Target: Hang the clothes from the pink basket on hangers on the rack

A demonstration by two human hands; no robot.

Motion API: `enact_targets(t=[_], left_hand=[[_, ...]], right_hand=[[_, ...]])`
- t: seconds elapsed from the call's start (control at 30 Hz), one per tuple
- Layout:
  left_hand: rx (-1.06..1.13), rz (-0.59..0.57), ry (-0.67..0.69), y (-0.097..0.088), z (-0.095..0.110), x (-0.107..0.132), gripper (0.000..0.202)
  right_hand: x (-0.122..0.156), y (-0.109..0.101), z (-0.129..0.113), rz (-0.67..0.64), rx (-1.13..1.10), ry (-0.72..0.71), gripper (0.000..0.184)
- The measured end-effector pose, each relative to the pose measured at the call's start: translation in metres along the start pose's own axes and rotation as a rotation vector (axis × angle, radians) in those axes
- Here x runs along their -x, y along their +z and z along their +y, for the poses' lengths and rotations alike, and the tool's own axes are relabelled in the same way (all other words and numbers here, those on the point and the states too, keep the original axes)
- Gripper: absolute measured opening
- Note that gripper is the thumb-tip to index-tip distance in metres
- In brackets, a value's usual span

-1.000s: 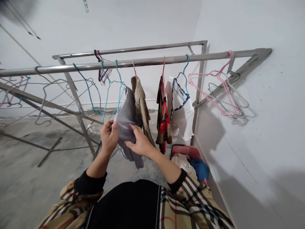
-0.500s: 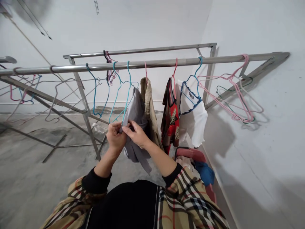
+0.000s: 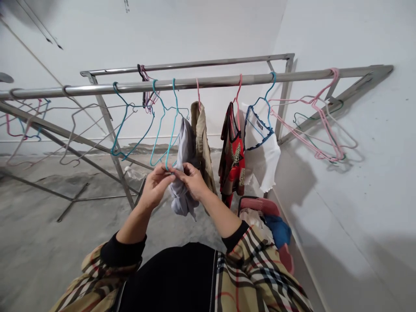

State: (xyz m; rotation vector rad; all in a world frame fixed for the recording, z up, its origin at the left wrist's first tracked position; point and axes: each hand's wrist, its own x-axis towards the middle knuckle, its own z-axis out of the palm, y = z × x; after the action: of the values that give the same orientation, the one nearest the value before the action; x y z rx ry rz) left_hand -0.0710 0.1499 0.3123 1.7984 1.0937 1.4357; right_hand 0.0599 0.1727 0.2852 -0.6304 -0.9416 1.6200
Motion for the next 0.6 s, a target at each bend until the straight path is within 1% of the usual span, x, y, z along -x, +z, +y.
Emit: enact_targets(t=[0.1, 0.17, 0.3, 0.4, 0.47, 0.5, 0.53, 0.6], left_hand=[[-0.118, 0.162, 0.099, -0.006, 0.011, 0.001, 0.015], [-0.154, 0.247, 0.144, -0.009, 0.018, 0.000, 0.016], [-0.076, 0.394, 0.235, -0.016, 0.030, -0.010, 0.017], [-0.058, 0.503, 0.327, -0.021, 0.036, -0.023, 0.019], [-0.057, 0.541, 0.374, -0.023, 0.037, -0.031, 0.021], [-0.054, 0.550, 0.387, -0.024, 0.036, -0.034, 0.021], [-0.051, 0.554, 0.390, -0.024, 0.034, -0.035, 0.022], [-0.051, 0.564, 0.378, -0.022, 0.028, -0.035, 0.023]], right_hand=[[-0.002, -0.009, 0.012, 0.112, -0.029, 0.065, 0.045], [-0.002, -0.018, 0.023, 0.174, -0.011, 0.102, 0.048], [0.007, -0.042, 0.052, 0.264, 0.041, 0.106, 0.046], [0.027, -0.064, 0.067, 0.317, 0.173, 0.124, 0.045], [0.046, -0.079, 0.066, 0.331, 0.264, 0.143, 0.044], [0.057, -0.086, 0.062, 0.340, 0.296, 0.144, 0.042], [0.069, -0.092, 0.055, 0.353, 0.318, 0.139, 0.041], [0.093, -0.103, 0.032, 0.379, 0.344, 0.123, 0.037]])
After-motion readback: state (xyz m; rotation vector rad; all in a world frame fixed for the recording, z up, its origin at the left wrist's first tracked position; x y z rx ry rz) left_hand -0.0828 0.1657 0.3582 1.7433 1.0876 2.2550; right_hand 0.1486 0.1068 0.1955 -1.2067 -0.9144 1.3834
